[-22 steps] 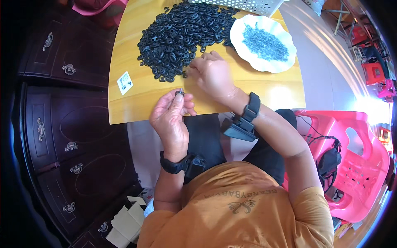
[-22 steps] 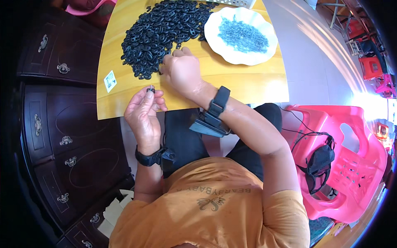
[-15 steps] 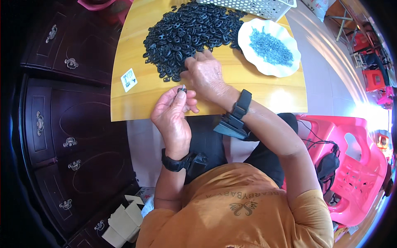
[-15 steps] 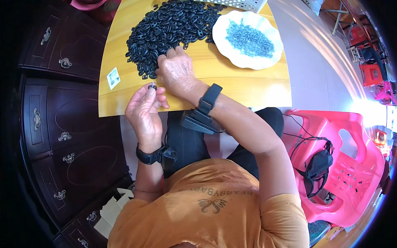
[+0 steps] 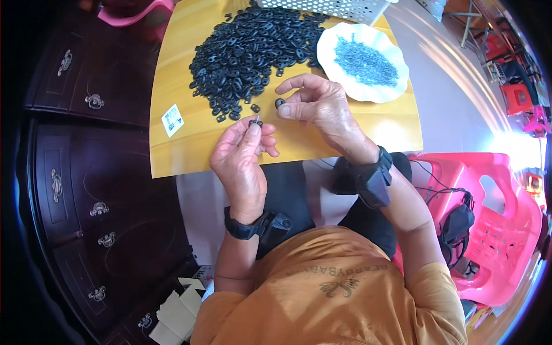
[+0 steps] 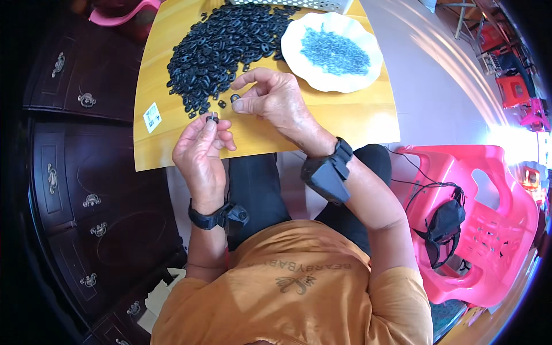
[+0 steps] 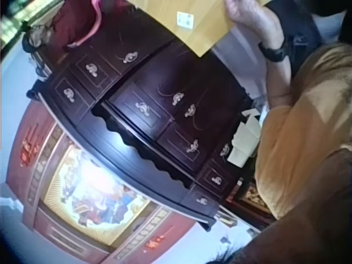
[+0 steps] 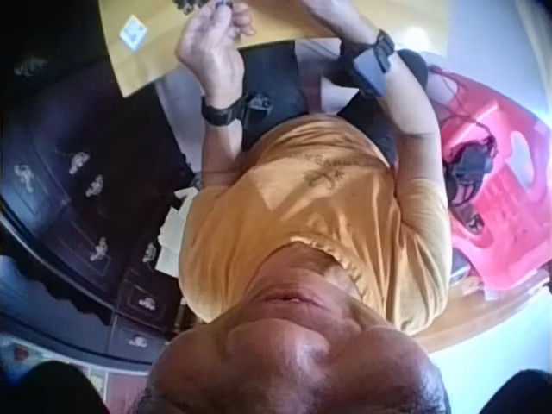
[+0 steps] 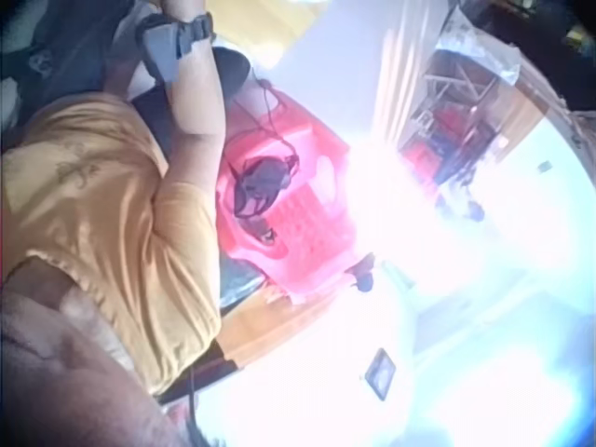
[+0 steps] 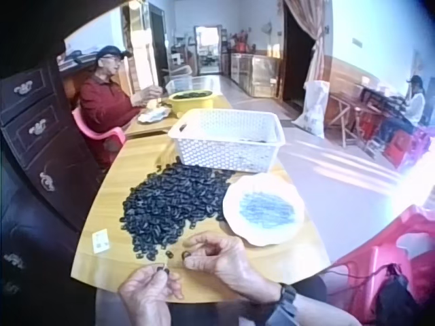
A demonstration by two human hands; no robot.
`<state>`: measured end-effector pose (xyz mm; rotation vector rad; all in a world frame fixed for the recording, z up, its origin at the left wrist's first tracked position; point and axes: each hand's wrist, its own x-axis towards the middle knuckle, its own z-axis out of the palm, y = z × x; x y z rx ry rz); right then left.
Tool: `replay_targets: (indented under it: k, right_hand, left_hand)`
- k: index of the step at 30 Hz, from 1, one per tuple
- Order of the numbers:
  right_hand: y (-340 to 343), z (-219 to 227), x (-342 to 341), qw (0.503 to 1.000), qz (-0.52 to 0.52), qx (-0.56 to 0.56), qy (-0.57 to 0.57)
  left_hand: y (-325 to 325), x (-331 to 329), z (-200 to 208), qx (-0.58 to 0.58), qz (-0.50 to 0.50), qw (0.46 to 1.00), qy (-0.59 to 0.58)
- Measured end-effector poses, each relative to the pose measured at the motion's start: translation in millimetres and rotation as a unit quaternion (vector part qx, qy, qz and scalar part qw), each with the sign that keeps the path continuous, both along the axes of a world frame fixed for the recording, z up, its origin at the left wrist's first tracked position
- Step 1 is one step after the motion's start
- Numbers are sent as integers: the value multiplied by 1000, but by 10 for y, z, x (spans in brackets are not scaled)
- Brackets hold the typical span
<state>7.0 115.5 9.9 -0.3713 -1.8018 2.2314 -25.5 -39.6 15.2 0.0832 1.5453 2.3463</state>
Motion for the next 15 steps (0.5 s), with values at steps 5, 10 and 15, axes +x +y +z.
replay_targets:
  k: [5, 10, 15]
  right_hand:
    - [103, 1, 227, 999, 1, -35, -11]
    - [109, 32, 338, 997, -4, -71, -9]
    - [141, -7, 385, 997, 10, -80, 4]
  left_hand:
    - [123, 113, 72, -3, -37, 999, 4]
    - [187, 177, 75, -9, -57, 998, 9]
    - [217, 223, 66, -22, -68, 997, 4]
